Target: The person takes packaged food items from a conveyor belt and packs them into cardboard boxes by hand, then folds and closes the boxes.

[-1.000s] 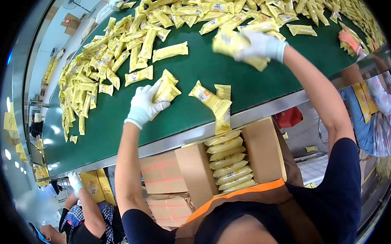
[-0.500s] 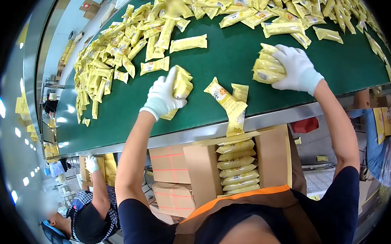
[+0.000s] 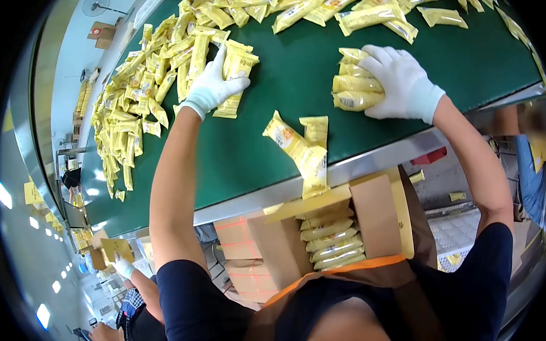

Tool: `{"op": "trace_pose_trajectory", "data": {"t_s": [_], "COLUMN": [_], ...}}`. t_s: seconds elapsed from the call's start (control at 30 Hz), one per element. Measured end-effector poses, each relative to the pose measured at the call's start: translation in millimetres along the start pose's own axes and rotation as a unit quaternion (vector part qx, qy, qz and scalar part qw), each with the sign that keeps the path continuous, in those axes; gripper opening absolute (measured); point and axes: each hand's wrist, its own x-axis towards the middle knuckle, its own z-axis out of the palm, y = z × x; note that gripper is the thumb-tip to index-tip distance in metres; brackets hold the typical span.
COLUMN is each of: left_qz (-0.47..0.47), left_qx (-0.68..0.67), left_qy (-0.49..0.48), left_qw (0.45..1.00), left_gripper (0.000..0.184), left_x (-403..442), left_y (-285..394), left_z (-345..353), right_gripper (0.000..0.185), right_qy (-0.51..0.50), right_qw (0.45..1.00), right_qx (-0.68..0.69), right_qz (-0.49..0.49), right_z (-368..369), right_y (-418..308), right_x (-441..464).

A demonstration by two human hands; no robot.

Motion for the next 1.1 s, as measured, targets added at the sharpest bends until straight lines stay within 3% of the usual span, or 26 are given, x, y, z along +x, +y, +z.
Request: {"op": "trace_pose_trajectory", "data": {"t_s": [0.13, 0.17, 0.27, 0.33, 0.47, 0.5, 0.53, 0.6, 0.7, 0.77, 0.8, 0.83, 0.87, 0.9, 0.93, 1.0, 1.07, 1.1], "left_qz": [0.007, 0.040, 0.022, 0.046, -0.096, -0.118, -0.096, -0.058, -0.034, -0.034, 0.000, -0.004, -0.007, -0.016, 0.007, 0.058, 0.081, 0.088], "left_qx": [0.248, 0.262, 0.169, 0.228, 0.205, 0.223, 0.247, 0.293, 0.199, 0.098, 0.028, -0.227, -0.465, -0.545, -0.653, -0.768, -0.820, -0.838], "left_qy": [0.043, 0.090, 0.132, 0.204, 0.015, -0.030, -0.029, -0.026, 0.029, 0.093, 0.176, 0.199, 0.212, 0.166, 0.163, 0.156, 0.094, 0.082], "left_qw": [0.968, 0.960, 0.976, 0.951, 0.974, 0.967, 0.964, 0.954, 0.979, 0.990, 0.984, 0.953, 0.860, 0.821, 0.740, 0.618, 0.559, 0.533], "left_gripper": [0.108, 0.104, 0.097, 0.094, 0.110, 0.114, 0.114, 0.113, 0.111, 0.114, 0.107, 0.096, 0.085, 0.073, 0.073, 0.074, 0.079, 0.079], "left_x": [-60.8, -71.3, -75.1, -69.7, -59.6, -61.8, -64.7, -76.0, -95.9, -110.6, -118.0, -122.9, -132.5, -158.5, -190.2, -215.9, -238.1, -243.7], "left_y": [32.2, 31.0, 43.1, 40.2, 51.0, 58.5, 60.3, 60.0, 42.3, 23.2, 4.8, -16.8, -33.0, -11.9, 16.0, 34.5, 66.5, 76.4], "left_z": [25.1, 39.9, 54.7, 54.5, 32.2, 27.1, 27.6, 29.7, 42.2, 44.3, 46.3, 52.1, 56.2, 32.0, 22.6, 21.0, 24.0, 29.1], "right_gripper": [0.071, 0.073, 0.075, 0.075, 0.080, 0.081, 0.083, 0.079, 0.086, 0.089, 0.091, 0.089, 0.087, 0.083, 0.079, 0.067, 0.051, 0.051], "right_qy": [-0.004, -0.023, -0.057, -0.065, -0.020, -0.050, -0.091, -0.047, -0.135, -0.071, -0.041, -0.032, -0.029, -0.034, -0.039, -0.057, -0.072, -0.076], "right_qw": [1.000, 0.999, 0.998, 0.997, 0.995, 0.992, 0.987, 0.994, 0.987, 0.991, 0.985, 0.957, 0.913, 0.887, 0.850, 0.940, 0.951, 0.944], "right_qx": [-0.019, -0.021, 0.001, 0.014, -0.013, -0.046, -0.048, -0.044, -0.044, 0.077, 0.140, 0.256, 0.372, 0.448, 0.523, 0.286, 0.083, 0.051], "right_qz": [0.015, 0.022, 0.022, 0.041, 0.101, 0.110, 0.122, 0.088, 0.080, 0.089, 0.089, 0.128, 0.168, 0.105, 0.047, -0.175, -0.289, -0.316], "right_z": [2.7, 2.1, -5.1, -15.1, -21.9, -15.6, -11.8, -10.0, -22.5, -26.2, -27.0, -44.1, -69.2, -87.0, -100.3, -115.9, -98.1, -76.4], "right_y": [-0.9, -1.1, -0.1, -7.5, -19.1, -17.9, -16.9, -17.2, -22.4, -7.0, -2.5, -8.0, -20.3, -40.9, -64.4, -115.6, -176.1, -194.1], "right_x": [-0.8, 0.4, 3.0, 6.8, 18.3, 19.8, 14.4, 7.6, -5.6, -27.5, -36.4, -44.0, -53.8, -64.6, -75.6, -85.9, -104.5, -114.6]}}
